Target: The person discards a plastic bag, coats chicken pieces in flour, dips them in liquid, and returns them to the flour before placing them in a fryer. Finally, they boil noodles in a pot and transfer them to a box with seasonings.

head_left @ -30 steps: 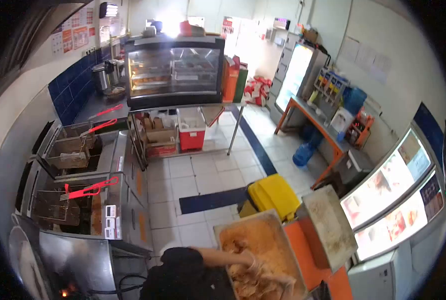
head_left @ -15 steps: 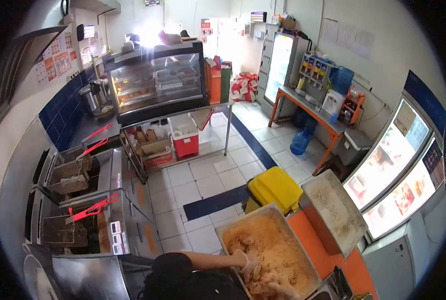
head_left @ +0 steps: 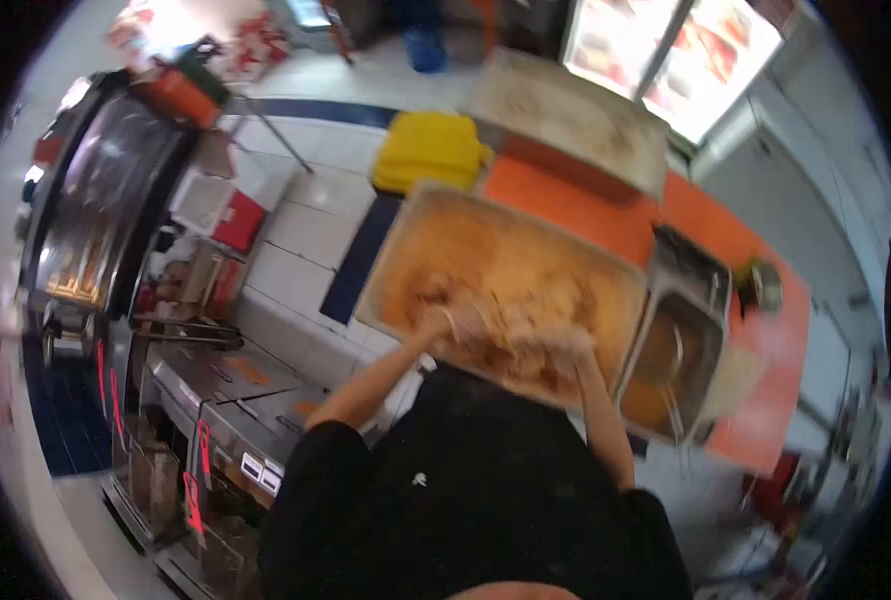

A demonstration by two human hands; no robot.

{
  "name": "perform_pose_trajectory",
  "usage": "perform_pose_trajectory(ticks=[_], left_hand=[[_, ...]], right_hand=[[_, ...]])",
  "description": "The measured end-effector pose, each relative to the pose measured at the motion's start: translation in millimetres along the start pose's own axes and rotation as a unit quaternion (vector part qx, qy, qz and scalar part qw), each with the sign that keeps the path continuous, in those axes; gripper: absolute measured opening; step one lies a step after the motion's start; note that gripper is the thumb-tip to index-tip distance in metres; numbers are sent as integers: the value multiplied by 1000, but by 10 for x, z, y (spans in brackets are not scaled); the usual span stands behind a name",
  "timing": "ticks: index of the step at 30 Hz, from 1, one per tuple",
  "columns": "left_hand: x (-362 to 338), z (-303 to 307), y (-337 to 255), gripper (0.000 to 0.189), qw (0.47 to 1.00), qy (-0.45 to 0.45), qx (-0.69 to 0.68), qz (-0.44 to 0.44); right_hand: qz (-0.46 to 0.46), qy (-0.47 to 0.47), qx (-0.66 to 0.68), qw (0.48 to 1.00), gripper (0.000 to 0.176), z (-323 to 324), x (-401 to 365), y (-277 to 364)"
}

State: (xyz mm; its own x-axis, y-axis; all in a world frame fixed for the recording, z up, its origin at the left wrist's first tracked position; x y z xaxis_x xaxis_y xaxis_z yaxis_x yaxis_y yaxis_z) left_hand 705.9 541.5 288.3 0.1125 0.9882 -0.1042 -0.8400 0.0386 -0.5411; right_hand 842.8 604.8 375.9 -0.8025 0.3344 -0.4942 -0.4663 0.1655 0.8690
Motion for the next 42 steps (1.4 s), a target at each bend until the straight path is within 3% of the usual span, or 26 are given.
perform_pose_trajectory(ticks=[4,5,6,8,9,10,11,13,14,16,17,19,20,21,23,24,25,27,29,30,32,34,37,40,41,42], left_hand=[[101,63,-243,48,997,55,-20,-52],[74,396,-306,48,992,-19,-126,-10],[2,116,-69,56,995,66,-56,43],[-65,304,-346,60,995,44,-45,79],[-80,366,-426,64,993,22,-34,115],[-47,217,-381,66,997,26,-30,72],[-17,75,-338,68,999,29,-26,29],[-76,288,-366,65,991,49,-32,122],[-59,166,-223,63,999,11,-29,44],[-121,371,-281,59,990,-108,-30,-82],[-201,716,-466,57,974,-186,-39,-126],[-294,1119,-576,56,979,-187,-14,-81],[-319,1227,-493,55,982,-186,14,-28],[-307,1242,-379,55,982,-185,12,-30],[-189,1270,-101,57,982,-158,-63,82],[-143,1250,-80,71,981,-102,-62,156],[-112,1132,16,71,981,-102,-62,152],[-34,727,348,53,983,-16,105,153],[5,817,179,61,982,-3,121,144],[14,825,108,70,980,7,136,143],[-4,556,557,68,982,-29,142,117],[38,611,656,66,982,-61,151,93],[228,730,609,57,963,-21,255,83],[417,658,969,52,964,-43,222,140],[430,840,659,43,955,-46,293,16],[439,882,652,38,978,-68,198,-16]], right_hand=[[-27,-25,53,998,52,36,-192,183],[-34,-34,67,997,52,102,-183,142],[-41,-41,83,995,48,175,-89,-186],[-64,-59,126,988,36,301,51,-756],[-68,-57,128,988,36,226,8,-605],[11,-84,-17,996,36,163,-57,-171],[13,-85,-18,996,38,174,31,-394],[17,-87,-20,996,42,196,211,-828],[-46,-89,136,986,41,209,110,-875],[-153,-81,433,885,39,201,-102,-835],[-150,-89,433,884,39,269,-208,-714],[47,-89,365,926,29,455,-376,-210],[37,-120,466,876,26,576,-412,-284],[36,-122,466,876,26,610,-381,-303],[9,-141,429,892,31,713,-283,-289],[-2,-150,411,899,34,780,-220,-270],[-12,-161,393,905,38,860,-157,-246],[-25,-185,360,914,45,1004,-86,-232],[213,-235,81,945,48,1055,-131,174],[42,-284,260,922,49,1131,-129,56],[-126,-317,427,837,51,1103,-169,-106],[-52,-250,344,904,34,1163,25,-318],[9,-187,454,871,34,1039,52,-265],[3,-153,460,875,33,1016,313,-544],[4,-144,463,875,32,993,318,-475],[-12,-160,470,868,34,959,276,-482]])
Point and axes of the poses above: each hand's wrist, its own x-axis towards the middle knuckle, its own z-axis out of the back of the hand, y = z × x, the point moved 8 cm from there along x, towards the middle knuckle, and after that the axes turned 12 degrees about -y, right-handed, at the moved point
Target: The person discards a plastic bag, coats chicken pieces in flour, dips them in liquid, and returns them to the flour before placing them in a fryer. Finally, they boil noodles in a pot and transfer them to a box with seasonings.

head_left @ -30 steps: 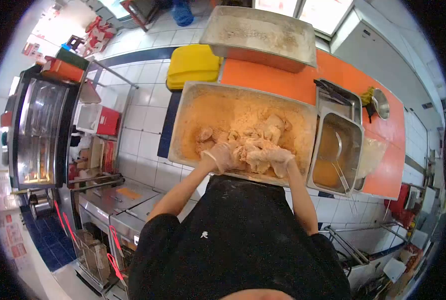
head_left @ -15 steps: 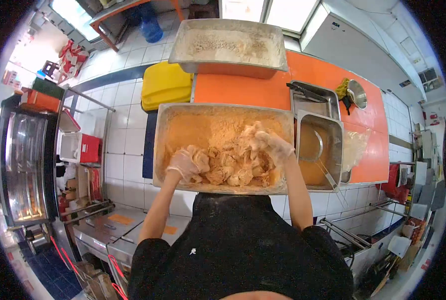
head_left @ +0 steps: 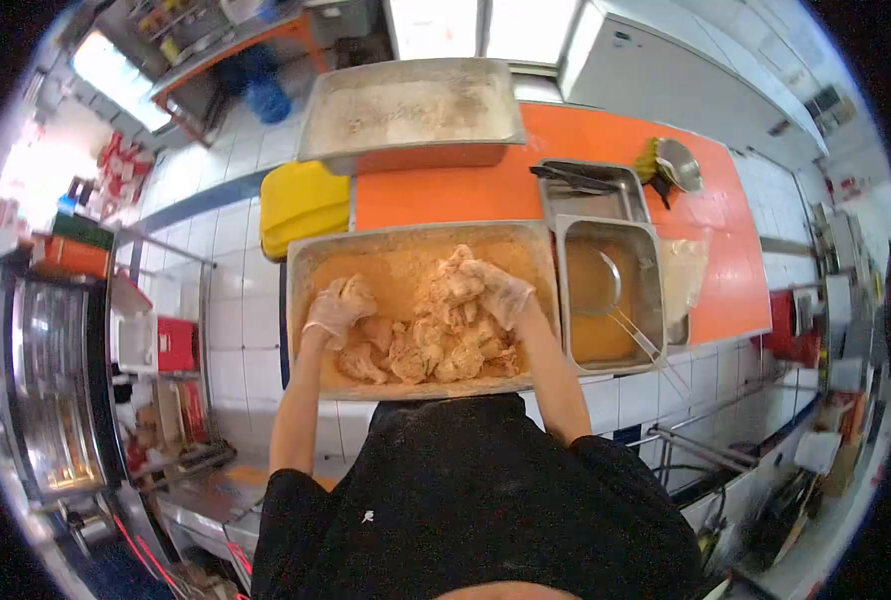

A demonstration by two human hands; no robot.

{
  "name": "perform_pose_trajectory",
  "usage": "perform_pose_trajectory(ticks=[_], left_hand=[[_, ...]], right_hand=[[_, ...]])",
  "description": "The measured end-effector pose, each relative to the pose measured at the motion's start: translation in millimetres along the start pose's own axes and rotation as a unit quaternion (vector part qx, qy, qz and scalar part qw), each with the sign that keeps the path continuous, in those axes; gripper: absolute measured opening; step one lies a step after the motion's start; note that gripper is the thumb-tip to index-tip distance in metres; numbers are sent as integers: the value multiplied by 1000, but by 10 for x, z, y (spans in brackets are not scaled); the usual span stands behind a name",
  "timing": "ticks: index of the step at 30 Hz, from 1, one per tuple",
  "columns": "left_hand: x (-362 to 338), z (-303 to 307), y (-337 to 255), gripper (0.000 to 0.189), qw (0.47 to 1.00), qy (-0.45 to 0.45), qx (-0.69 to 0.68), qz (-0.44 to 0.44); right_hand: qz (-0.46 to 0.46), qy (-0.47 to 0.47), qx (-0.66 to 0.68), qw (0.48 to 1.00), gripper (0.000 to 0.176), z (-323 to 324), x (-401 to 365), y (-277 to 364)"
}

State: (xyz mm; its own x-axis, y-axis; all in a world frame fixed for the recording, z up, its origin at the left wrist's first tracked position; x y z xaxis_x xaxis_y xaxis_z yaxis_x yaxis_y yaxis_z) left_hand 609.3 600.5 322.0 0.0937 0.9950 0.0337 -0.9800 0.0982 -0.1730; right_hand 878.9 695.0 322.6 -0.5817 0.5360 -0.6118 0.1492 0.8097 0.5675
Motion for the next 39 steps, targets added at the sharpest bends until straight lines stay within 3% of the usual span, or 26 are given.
perform_pose_trajectory(ticks=[1,3,5,7,9,10,11,13,15,17,19,20,23,24,26,27,28,29,30,31,32,33,34,36,38,39], left_hand=[[12,36,13,32,995,-20,-97,-26],[-11,-580,604,32,882,-46,-464,68],[142,-729,679,33,816,-48,-573,64],[127,-530,362,40,906,-7,-423,-18],[-66,-372,-47,47,961,23,-264,-82],[-108,-340,-213,48,970,31,-222,-94],[-152,-302,-383,50,977,39,-180,-107],[-66,-217,-470,58,990,13,102,-101],[-149,-421,-220,58,994,-16,87,-61],[-132,-226,-219,58,996,-47,72,-39],[-137,-36,-79,60,915,-60,-331,223],[-122,-50,8,60,916,-66,-328,220],[-236,-262,287,60,777,29,-564,279],[-162,90,192,55,921,-62,-384,24],[-269,393,-192,50,946,-146,-155,-243],[-221,275,-24,48,887,-64,-457,0],[-293,-16,45,46,686,30,-684,248],[-269,-208,137,46,684,35,-685,248],[-190,-208,55,49,870,-18,-492,-15],[-299,-124,-265,52,931,-71,-229,-277],[-329,-132,-284,52,930,-68,-232,-277],[-203,-278,-79,47,898,10,-436,-56],[-213,-436,-39,42,777,90,-598,172],[-179,-191,-249,45,734,59,-651,184],[-136,-195,-269,48,681,30,-705,198],[-160,-338,-180,50,765,62,-599,227]], right_hand=[[7,-20,13,1000,35,5,-57,5],[37,-56,4,998,38,29,-152,28],[74,-84,-4,994,40,170,-227,98],[113,63,271,954,53,112,-273,143],[130,130,268,946,60,30,-415,206],[79,-10,40,996,56,-171,-649,294],[21,-144,-193,970,53,-155,-769,345],[86,-114,-189,972,43,9,-234,138],[146,-76,-184,969,35,-69,-33,119],[42,17,-172,984,52,-298,-152,63],[39,-24,-197,979,39,-273,-245,51],[41,-70,-222,972,29,-210,-265,80],[100,-40,-96,990,25,-160,-392,215],[108,-40,-96,989,25,-126,-433,216],[152,-73,254,952,26,112,-516,262],[156,-76,257,951,26,209,-530,240],[210,-50,272,938,30,303,-584,299],[261,-24,284,922,34,391,-651,348],[242,21,298,923,34,420,-641,331],[240,17,300,923,34,419,-684,309],[226,26,323,919,36,406,-726,287],[216,36,345,913,38,389,-760,324],[218,31,343,913,38,385,-815,370],[6,165,653,739,39,176,-903,351],[-198,276,838,427,41,1,-1133,415],[-238,297,862,334,41,-7,-1196,414]])
Point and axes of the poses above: each hand's wrist, its own x-axis towards the middle knuckle, its own z-axis out of the back of the hand, y = z × x, the point moved 8 cm from there along x, towards the middle knuckle, and after that the axes turned 12 degrees about -y, right-handed, at the moved point
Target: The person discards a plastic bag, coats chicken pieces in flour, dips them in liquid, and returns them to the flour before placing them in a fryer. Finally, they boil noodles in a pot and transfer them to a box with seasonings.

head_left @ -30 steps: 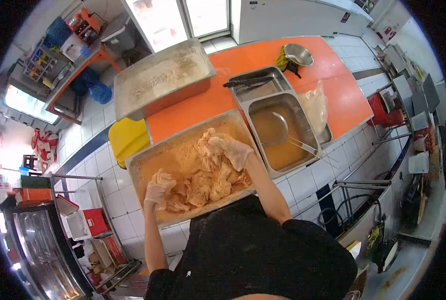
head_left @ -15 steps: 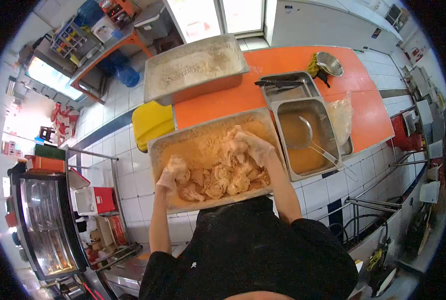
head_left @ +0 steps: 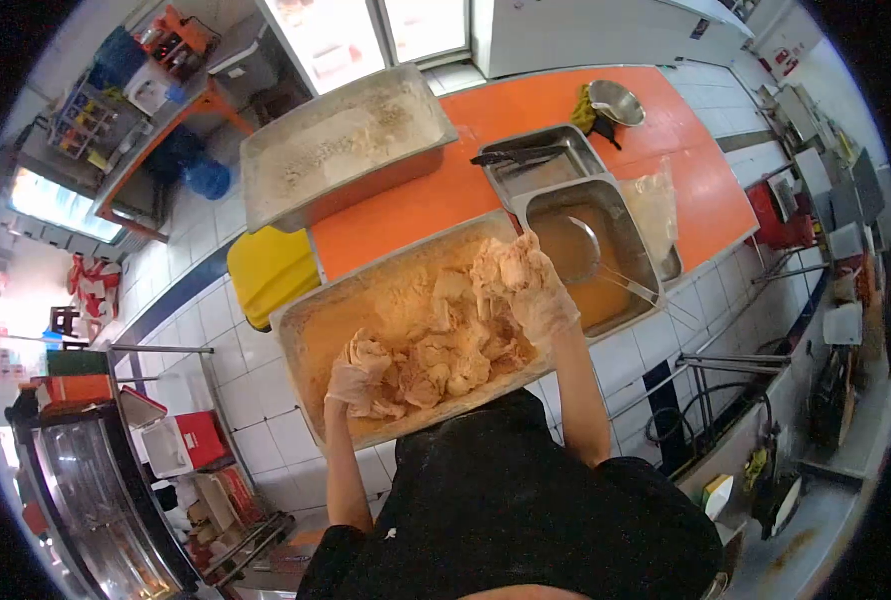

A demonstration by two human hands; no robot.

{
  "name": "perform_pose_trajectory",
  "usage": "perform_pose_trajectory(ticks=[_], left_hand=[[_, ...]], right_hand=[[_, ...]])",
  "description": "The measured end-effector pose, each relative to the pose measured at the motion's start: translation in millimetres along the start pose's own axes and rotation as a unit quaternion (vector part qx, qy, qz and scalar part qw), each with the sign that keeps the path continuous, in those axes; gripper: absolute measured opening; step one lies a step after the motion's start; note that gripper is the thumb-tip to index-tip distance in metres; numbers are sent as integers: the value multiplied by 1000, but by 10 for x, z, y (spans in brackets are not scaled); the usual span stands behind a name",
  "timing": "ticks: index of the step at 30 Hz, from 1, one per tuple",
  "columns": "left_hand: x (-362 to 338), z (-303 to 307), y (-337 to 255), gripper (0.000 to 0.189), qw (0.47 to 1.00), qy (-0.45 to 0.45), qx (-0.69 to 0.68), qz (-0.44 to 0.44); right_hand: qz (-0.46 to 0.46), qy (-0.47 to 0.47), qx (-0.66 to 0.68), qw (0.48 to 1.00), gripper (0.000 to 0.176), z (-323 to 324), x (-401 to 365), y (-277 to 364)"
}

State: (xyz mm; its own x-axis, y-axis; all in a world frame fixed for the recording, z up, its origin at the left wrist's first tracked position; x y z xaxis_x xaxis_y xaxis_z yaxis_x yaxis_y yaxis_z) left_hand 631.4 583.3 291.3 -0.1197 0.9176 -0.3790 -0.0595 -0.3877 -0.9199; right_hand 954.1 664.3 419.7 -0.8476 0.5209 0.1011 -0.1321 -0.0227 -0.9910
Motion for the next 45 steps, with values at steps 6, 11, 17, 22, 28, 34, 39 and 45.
perform_pose_trajectory(ticks=[6,11,17,22,28,34,39,45], left_hand=[[-174,35,-614,42,950,-13,182,-255],[-141,10,-726,23,827,26,365,-428],[-335,-442,-1274,15,987,-7,-123,-105],[-881,-1983,-2921,38,766,120,73,-628],[271,-3883,-2419,62,707,165,231,-647],[1015,-4700,-1814,58,768,62,440,-461],[673,-4781,-1836,56,665,-67,702,-245],[298,-5070,-1028,41,839,101,524,-109]], right_hand=[[461,-4,-837,295,50,-281,-156,160],[565,-50,-709,419,51,-128,-221,-106],[485,78,-736,466,50,-392,-604,-552],[488,114,-773,389,55,-752,-1121,-1270],[388,138,-828,381,50,-1415,-1946,-1425],[448,95,-775,435,50,-2028,-2361,-894],[456,73,-767,444,50,-2268,-2534,-735],[460,55,-778,425,51,-2478,-2793,-662]])
Point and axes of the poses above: each hand's wrist, its own x-axis towards the middle knuckle, its own z-axis out of the back of the hand, y = z × x, the point moved 8 cm from there along x, towards the middle knuckle, and after that the axes turned 12 degrees about -y, right-handed, at the moved point
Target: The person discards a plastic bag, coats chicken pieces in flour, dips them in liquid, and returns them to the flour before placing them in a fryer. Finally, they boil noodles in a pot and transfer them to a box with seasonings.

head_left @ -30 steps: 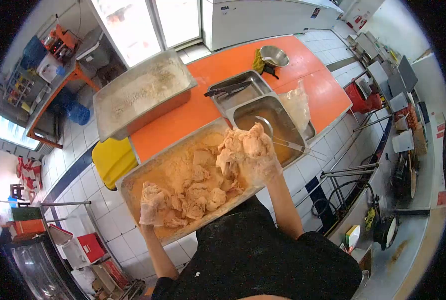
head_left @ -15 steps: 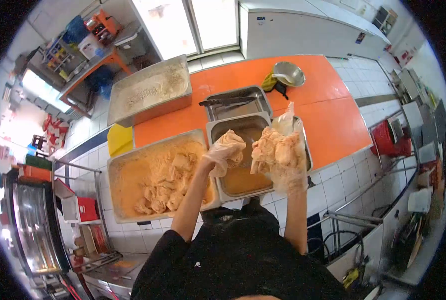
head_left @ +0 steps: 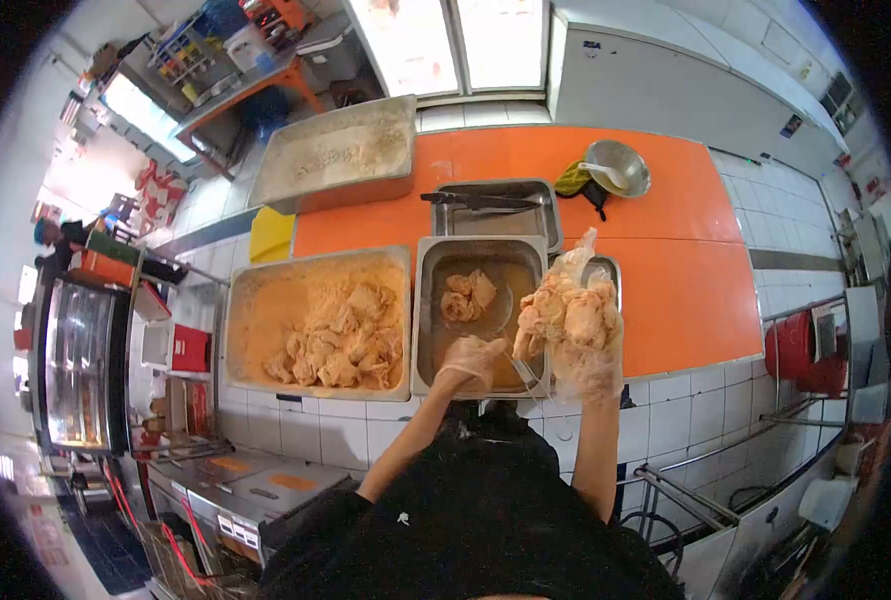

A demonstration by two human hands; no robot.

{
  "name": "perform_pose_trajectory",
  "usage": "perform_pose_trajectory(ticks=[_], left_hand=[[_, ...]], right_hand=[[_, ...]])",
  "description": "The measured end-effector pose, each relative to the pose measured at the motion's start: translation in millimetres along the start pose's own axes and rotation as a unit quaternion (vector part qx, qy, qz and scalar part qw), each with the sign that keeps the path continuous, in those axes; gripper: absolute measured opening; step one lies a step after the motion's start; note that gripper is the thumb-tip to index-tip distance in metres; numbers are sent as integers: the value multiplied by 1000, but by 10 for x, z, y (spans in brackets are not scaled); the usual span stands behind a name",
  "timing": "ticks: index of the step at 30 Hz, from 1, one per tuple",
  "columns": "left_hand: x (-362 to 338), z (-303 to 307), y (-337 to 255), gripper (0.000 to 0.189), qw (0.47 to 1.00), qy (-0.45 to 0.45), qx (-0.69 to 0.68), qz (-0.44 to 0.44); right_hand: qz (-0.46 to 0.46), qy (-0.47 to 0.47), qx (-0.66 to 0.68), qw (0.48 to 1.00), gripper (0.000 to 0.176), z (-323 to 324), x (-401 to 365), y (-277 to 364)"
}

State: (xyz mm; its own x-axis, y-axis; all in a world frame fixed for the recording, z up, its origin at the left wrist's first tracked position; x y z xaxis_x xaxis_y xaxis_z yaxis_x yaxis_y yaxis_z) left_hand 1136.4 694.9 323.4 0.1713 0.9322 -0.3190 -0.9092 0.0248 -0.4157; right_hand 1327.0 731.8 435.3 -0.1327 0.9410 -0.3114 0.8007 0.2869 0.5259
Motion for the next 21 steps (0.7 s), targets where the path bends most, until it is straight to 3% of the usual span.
perform_pose_trajectory(ticks=[1,3,7,8,9,10,11,13,14,15,16,17,18,20,21], left_hand=[[-23,-101,-89,41,1000,-4,-7,8],[-9,72,-430,22,950,-222,-216,-44],[276,-308,-249,12,887,-298,-353,28],[349,-448,-77,8,781,-258,-562,93],[377,-552,-13,12,711,-204,-666,90],[359,-556,-2,16,621,-148,-764,98],[331,-557,6,20,527,-94,-837,117],[22,-311,-253,4,369,-67,-882,286],[253,-755,0,8,340,-42,-907,244],[190,-812,75,8,344,-39,-906,245],[94,-694,241,11,568,-89,-796,189],[68,-656,412,13,718,-137,-677,90],[9,-628,583,16,824,-213,-524,7],[-110,-517,860,18,870,-283,-390,-106],[-159,-440,829,17,937,-201,-257,-123]], right_hand=[[-4,1,-6,1000,51,13,18,14],[-9,7,-18,1000,51,17,40,35],[-28,18,-13,999,52,52,28,25],[-33,20,-5,999,52,68,19,7],[-66,52,53,995,51,24,1,-29],[-34,46,22,998,50,64,-24,-16],[-36,45,26,998,50,16,-37,-29],[-97,-41,66,992,49,3,-6,-113],[-94,-42,71,992,49,36,-20,-117],[-90,-21,77,993,49,50,-26,-119],[-85,0,81,993,49,82,-28,-112],[-81,22,83,993,49,112,-21,-90],[-79,44,85,992,48,128,-29,-70],[-78,68,90,991,48,139,-48,-42],[-79,66,92,990,48,129,-57,-40]])
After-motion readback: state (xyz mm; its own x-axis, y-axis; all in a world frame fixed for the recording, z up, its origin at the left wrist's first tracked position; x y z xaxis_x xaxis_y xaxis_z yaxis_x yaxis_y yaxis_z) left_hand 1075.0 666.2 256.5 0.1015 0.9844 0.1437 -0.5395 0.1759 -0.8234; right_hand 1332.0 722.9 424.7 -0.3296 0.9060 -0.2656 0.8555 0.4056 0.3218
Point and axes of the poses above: each hand's wrist, its own x-axis towards the middle knuckle, its own z-axis out of the back of the hand, y = z × x, the point moved 8 cm from there along x, towards the middle knuckle, and after that the axes turned 12 degrees about -y, right-handed, at the moved point
